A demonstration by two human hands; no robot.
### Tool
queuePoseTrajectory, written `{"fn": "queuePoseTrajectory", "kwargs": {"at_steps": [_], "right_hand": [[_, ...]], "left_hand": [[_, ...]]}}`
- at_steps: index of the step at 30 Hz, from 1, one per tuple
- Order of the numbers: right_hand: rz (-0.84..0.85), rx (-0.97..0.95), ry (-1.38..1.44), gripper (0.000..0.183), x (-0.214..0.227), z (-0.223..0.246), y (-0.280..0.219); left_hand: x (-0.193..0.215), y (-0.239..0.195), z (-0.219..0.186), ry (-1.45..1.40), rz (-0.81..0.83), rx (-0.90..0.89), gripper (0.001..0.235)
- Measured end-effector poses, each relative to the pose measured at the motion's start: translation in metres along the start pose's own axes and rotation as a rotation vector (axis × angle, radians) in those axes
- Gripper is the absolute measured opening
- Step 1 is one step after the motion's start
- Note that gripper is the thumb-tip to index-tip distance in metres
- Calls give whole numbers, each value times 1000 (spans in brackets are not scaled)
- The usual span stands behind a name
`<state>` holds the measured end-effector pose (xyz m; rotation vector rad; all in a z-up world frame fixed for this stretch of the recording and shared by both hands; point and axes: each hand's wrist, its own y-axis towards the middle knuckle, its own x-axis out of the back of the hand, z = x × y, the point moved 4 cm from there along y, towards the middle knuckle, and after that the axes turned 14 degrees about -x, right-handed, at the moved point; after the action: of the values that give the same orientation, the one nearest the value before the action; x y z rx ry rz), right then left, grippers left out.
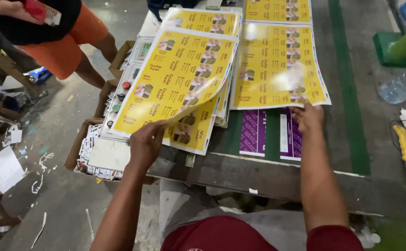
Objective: Aligning and sorting printed sheets on a workstation in a print shop.
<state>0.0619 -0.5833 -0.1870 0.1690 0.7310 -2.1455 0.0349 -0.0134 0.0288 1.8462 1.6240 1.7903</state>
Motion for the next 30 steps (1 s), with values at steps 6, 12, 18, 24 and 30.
{"fn": "queuePoseTrajectory", "kwargs": {"at_steps": [6, 12, 18, 24, 30], "right_hand": [[-35, -24, -349, 49, 12, -18, -14], [266, -215, -389, 52, -64, -80, -211], [683, -287, -122, 42, -39, -138, -261], [361, 129, -275, 67, 91, -128, -215], [0, 51, -431, 66, 203, -95, -262]], "left_hand": [[0, -2, -9, 16, -240, -47, 21], [-62, -18, -90, -136, -110, -373, 17], [-124, -47, -152, -308, 139, -423, 38], [-118, -52, -118, -410, 226, -478, 42], [-73, -49, -27, -172, 268, -392, 10]]}}
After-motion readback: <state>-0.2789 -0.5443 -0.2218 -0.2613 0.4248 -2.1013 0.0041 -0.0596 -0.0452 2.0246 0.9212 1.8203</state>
